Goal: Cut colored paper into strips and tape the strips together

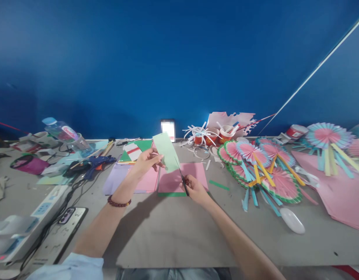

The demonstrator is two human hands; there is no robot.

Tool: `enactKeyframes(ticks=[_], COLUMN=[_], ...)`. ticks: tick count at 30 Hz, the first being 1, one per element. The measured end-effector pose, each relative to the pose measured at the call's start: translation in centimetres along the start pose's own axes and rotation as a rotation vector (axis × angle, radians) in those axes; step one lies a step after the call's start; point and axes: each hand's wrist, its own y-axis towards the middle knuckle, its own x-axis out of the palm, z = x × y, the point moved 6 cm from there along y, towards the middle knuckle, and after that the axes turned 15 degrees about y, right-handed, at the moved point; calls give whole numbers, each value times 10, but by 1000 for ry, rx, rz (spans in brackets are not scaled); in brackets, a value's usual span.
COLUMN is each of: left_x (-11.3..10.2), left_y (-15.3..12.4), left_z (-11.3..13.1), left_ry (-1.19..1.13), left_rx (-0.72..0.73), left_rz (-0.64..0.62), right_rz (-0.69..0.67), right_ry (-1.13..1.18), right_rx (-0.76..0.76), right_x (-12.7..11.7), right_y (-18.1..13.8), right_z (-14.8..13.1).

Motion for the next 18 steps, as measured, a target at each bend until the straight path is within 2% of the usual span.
enactKeyframes(ticks=[18], left_x=[0], left_y=[1], left_z=[-2], left_ry=[-2], left_rx=[-4], left_rz=[-4], right_rz=[35], right_ry=[-108], right_rx=[47], right_x=[4], right_y=[-3], right_z=[-11])
